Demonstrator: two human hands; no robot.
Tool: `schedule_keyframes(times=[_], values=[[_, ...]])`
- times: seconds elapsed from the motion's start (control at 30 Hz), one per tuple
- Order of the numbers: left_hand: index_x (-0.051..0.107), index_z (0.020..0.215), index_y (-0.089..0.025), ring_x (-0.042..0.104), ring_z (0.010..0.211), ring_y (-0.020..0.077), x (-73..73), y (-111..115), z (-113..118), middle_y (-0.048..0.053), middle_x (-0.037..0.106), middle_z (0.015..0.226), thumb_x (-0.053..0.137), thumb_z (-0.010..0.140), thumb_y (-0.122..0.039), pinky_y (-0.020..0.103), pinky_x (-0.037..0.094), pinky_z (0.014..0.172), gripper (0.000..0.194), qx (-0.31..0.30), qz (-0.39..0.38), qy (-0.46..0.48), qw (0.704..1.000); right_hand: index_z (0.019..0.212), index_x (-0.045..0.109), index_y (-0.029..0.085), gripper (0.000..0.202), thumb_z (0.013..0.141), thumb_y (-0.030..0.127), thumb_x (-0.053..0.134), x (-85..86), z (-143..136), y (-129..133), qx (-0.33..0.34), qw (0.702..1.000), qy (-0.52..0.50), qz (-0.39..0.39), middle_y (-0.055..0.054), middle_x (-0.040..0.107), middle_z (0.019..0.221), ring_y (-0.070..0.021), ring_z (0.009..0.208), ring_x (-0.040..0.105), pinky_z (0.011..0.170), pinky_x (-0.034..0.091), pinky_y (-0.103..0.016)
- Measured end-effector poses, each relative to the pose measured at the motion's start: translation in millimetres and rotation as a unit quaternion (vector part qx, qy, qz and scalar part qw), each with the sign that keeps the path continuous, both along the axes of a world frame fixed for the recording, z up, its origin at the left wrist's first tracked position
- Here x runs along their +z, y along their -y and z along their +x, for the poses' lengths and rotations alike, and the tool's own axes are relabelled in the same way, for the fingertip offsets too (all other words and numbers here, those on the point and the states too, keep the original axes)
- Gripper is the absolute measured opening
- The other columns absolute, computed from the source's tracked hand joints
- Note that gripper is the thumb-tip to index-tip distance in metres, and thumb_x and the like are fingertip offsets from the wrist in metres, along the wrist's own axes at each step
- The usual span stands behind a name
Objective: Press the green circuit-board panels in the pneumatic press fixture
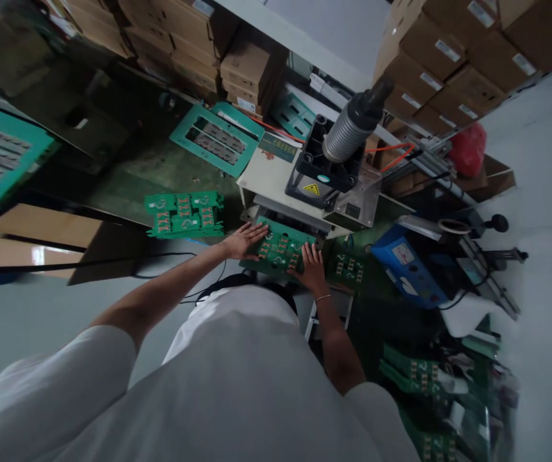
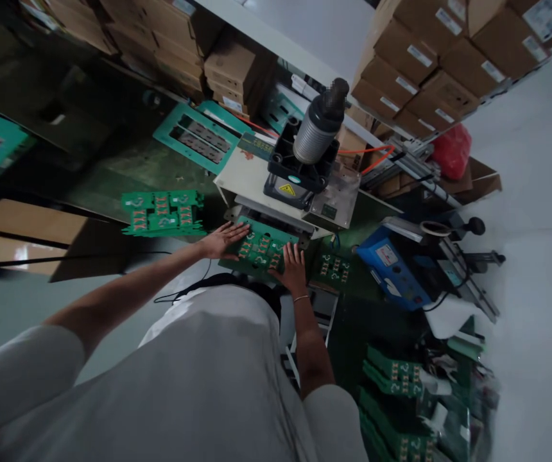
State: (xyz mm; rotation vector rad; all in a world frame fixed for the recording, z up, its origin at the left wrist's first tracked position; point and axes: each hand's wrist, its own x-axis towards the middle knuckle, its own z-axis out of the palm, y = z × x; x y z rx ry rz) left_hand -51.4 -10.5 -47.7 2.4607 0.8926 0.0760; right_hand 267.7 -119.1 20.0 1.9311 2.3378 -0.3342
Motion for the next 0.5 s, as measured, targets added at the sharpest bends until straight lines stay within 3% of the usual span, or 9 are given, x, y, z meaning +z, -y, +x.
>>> schedule_keyframes(times=[0.17, 0.27, 0.37, 0.43, 0.5], values=[[0.03, 0.167, -0.013, 0.018, 0.163, 0.0359, -1.9, 9, -3, 0.021, 0.029, 0.172, 0.061, 0.091, -0.066, 0.056, 0.01, 0.131, 0.097, 0.029, 0.005, 0.0, 1.0, 0.165, 0.034, 0.009, 0.093, 0.099, 0.074, 0.042, -12.7, 5, 2, 0.015, 0.999, -0.029, 0.007, -0.02, 0.036, 0.169, -0.0333, 0.162, 0.02, 0.13, 0.016, -0.053], [0.03, 0.167, -0.014, 0.018, 0.163, 0.0364, -2.3, 15, -4, 0.02, 0.03, 0.172, 0.06, 0.092, -0.066, 0.057, 0.012, 0.13, 0.096, 0.05, -0.003, 0.001, 0.999, 0.16, 0.043, 0.012, 0.083, 0.099, 0.069, 0.046, -23.2, 12, 4, -0.013, 0.996, -0.072, 0.044, -0.02, 0.05, 0.16, -0.0327, 0.156, 0.033, 0.127, 0.025, -0.053], [0.028, 0.168, -0.014, 0.016, 0.163, 0.0386, -5.6, 20, -4, 0.021, 0.029, 0.173, 0.061, 0.09, -0.069, 0.059, 0.014, 0.13, 0.1, 0.081, -0.016, 0.006, 0.997, 0.144, 0.058, 0.011, 0.066, 0.101, 0.06, 0.044, -36.5, 31, -15, -0.177, 0.97, -0.112, 0.124, -0.022, 0.065, 0.138, -0.0318, 0.133, 0.056, 0.115, 0.042, -0.05], [0.025, 0.169, -0.014, 0.013, 0.163, 0.0408, -9.4, 24, -5, 0.023, 0.024, 0.174, 0.062, 0.088, -0.072, 0.061, 0.016, 0.129, 0.106, 0.117, -0.024, 0.013, 0.993, 0.135, 0.061, 0.008, 0.061, 0.1, 0.054, 0.046, -45.9, 48, -41, -0.303, 0.929, -0.133, 0.166, -0.024, 0.068, 0.127, -0.0305, 0.119, 0.062, 0.105, 0.049, -0.045], [0.02, 0.169, -0.012, 0.011, 0.163, 0.044, -13.0, 29, -5, 0.025, 0.017, 0.175, 0.064, 0.085, -0.075, 0.062, 0.019, 0.128, 0.114, 0.162, -0.031, 0.023, 0.986, 0.127, 0.063, 0.004, 0.056, 0.096, 0.049, 0.053, -55.2, 65, -71, -0.373, 0.9, -0.159, 0.161, -0.025, 0.07, 0.119, -0.0292, 0.111, 0.065, 0.096, 0.053, -0.041]])
